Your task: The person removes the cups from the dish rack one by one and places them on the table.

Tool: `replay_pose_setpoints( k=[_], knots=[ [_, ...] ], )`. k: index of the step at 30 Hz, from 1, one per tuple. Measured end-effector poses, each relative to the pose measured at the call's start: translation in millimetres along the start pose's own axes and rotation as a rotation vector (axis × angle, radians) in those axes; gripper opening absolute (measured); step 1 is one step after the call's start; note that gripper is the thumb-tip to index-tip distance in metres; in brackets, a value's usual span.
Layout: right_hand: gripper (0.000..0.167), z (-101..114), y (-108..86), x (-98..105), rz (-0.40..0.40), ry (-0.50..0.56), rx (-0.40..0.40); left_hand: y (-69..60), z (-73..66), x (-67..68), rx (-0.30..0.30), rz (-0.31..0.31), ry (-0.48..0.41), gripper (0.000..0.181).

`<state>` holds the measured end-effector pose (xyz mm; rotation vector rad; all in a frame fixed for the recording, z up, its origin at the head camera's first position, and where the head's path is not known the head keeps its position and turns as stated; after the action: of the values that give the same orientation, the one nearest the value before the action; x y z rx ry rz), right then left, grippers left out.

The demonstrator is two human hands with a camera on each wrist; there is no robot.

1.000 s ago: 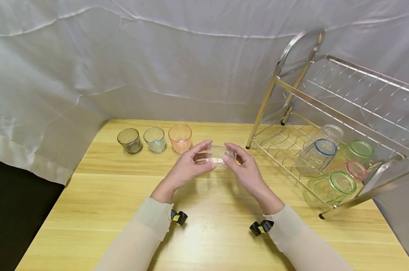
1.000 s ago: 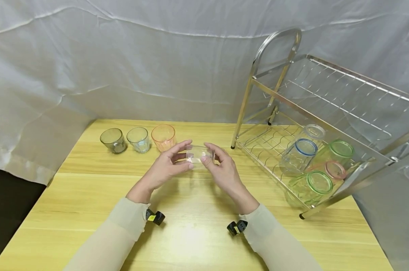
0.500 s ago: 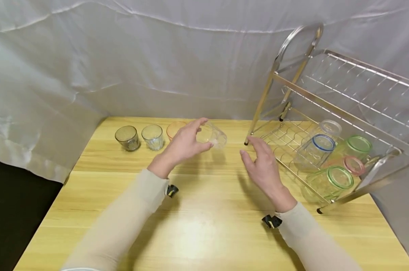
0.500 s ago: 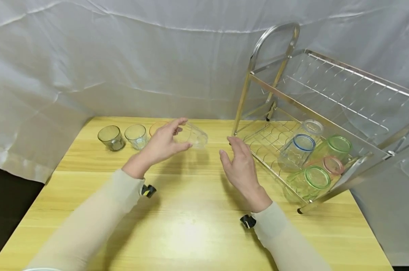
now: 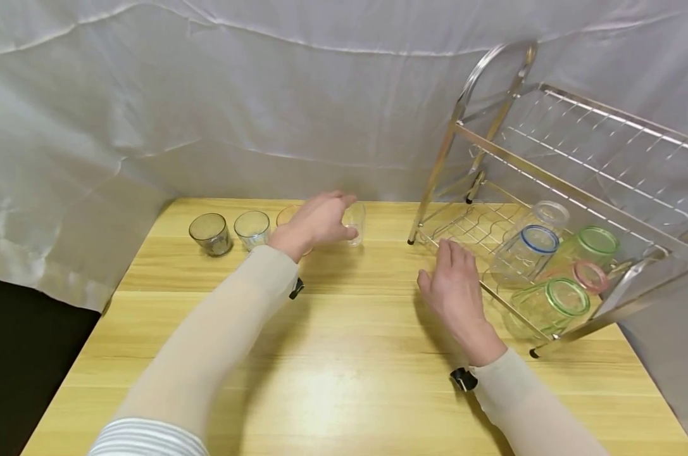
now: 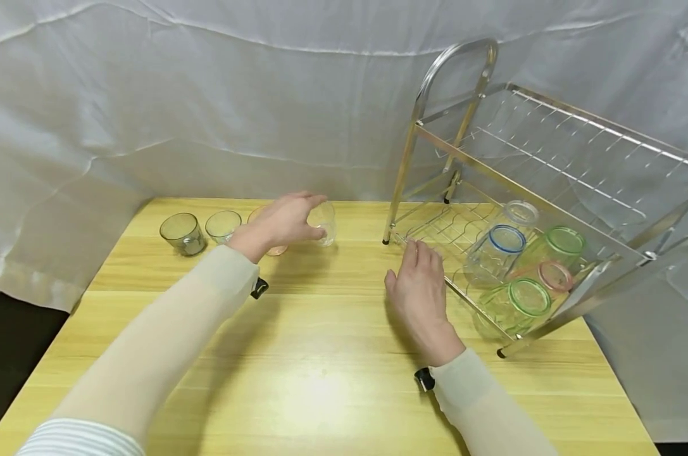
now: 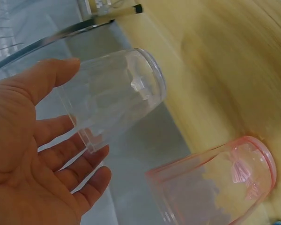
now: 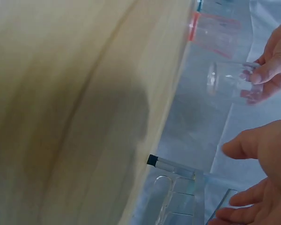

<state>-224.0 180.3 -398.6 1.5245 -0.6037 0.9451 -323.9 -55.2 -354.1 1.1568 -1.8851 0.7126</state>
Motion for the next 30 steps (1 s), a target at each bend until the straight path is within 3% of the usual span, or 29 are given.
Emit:
replay_pose_setpoints(
  k=[3, 10, 30],
  knots=[
    [0.068, -0.3, -2.8, -3.8, 0.039, -0.050, -0.002, 7.9, 2.2, -6.4, 0.017, 0.023, 0.054, 0.082],
    [0.072, -1.3, -7.7, -11.7, 0.135, -0.050, -0.030, 16.7, 8.7, -16.7, 0.065, 0.055, 0.073, 0.083],
    [0.068, -1.6, -8.4, -15.1, 0.154, -0.038, -0.028, 18.6, 15.6, -28.3, 0.095, 0.069, 0.091, 0.078]
  ],
)
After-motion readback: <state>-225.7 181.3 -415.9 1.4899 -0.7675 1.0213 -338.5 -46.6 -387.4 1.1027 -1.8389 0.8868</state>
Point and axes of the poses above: each hand's wrist, its own y-axis towards the middle knuckle, its own x-axis out of the back of the hand, z = x × y, the point moved 7 cm from there along y, towards the middle knuckle, and after that the axes turned 15 degrees about -y, right-handed, at the moved point
